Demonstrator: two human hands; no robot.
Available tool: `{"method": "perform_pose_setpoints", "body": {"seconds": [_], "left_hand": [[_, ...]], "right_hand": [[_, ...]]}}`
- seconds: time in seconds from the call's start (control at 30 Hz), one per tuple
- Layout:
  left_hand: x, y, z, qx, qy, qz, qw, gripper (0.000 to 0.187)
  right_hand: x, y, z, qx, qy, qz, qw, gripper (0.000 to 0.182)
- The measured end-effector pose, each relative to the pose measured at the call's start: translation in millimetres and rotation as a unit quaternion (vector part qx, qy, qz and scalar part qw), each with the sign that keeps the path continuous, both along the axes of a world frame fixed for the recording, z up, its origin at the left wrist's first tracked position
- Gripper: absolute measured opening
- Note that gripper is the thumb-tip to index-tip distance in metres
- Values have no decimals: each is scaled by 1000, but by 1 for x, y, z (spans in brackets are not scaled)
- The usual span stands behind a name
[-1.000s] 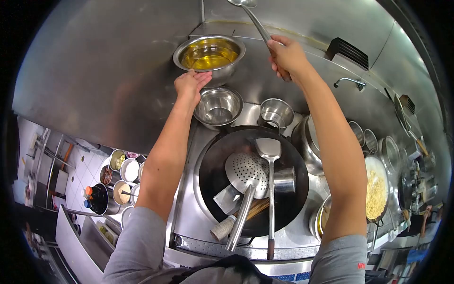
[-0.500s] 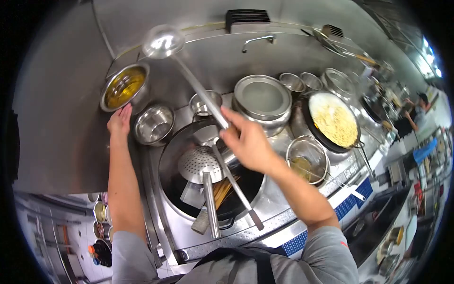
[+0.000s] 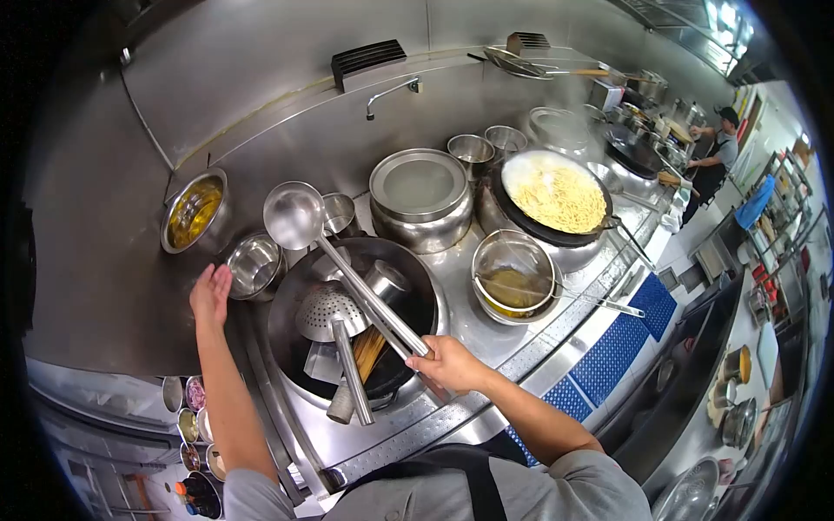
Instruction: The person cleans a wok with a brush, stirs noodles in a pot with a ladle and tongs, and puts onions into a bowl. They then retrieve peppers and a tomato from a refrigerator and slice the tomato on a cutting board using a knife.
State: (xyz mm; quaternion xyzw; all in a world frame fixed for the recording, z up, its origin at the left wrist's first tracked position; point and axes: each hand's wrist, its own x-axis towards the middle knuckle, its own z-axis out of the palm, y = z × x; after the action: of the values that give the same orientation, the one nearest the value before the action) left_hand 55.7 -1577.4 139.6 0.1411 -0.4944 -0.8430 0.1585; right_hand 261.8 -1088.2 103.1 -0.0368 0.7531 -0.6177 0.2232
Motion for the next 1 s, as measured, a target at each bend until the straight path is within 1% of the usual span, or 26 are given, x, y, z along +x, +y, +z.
{"method": "perform_pose_setpoints", "body": {"seconds": [0.1,0.17,0.23,0.3,0.37,0.43,0.47,0.5,0.57,0.63,0.67,0.77,0.8,0.87,0.93,0.97,1.0], "left_hand": [[77,29,-10,-50,10,-33,998,42],[137,49,-21,-81,3,-39,996,42],[195,62,-48,-95,-22,-39,994,42],[255,94,-66,-97,-50,-30,994,42],[308,112,-92,-106,-103,-33,989,42],[341,128,-121,-97,-122,-24,987,41],[350,138,-129,-105,-132,-23,985,40],[361,149,-133,-116,-140,-24,983,39],[366,159,-157,-142,-131,-36,980,38],[369,171,-156,-156,-114,-53,980,39],[369,176,-155,-189,-110,-35,975,39],[368,192,-152,-273,-95,20,957,39],[368,196,-152,-296,-84,44,951,39],[368,201,-147,-334,-71,89,936,37],[368,207,-126,-365,-61,127,920,35],[366,208,-117,-355,-43,108,928,33],[365,212,-109,-341,-31,86,936,31]], "right_hand": [[18,1,39,37,0,-33,999,23],[19,5,30,101,116,-49,987,29],[23,7,25,20,178,-63,982,26],[24,8,16,-128,198,-38,971,34],[30,-3,32,-258,69,10,964,50],[46,-14,42,-201,46,-3,978,57],[47,-17,31,-181,61,-19,981,62],[52,-20,23,-147,75,-41,985,61],[54,-25,3,-65,104,-24,992,61],[59,-39,-17,-25,135,-40,990,61],[62,-44,-23,1,160,-45,986,64],[70,-50,-35,143,247,-45,957,65],[70,-52,-37,164,262,-45,950,66],[69,-57,-45,135,257,-43,956,64],[74,-64,-42,116,237,-45,963,60],[75,-69,-38,103,229,-44,967,58],[75,-72,-34,119,248,-36,961,56]]}}
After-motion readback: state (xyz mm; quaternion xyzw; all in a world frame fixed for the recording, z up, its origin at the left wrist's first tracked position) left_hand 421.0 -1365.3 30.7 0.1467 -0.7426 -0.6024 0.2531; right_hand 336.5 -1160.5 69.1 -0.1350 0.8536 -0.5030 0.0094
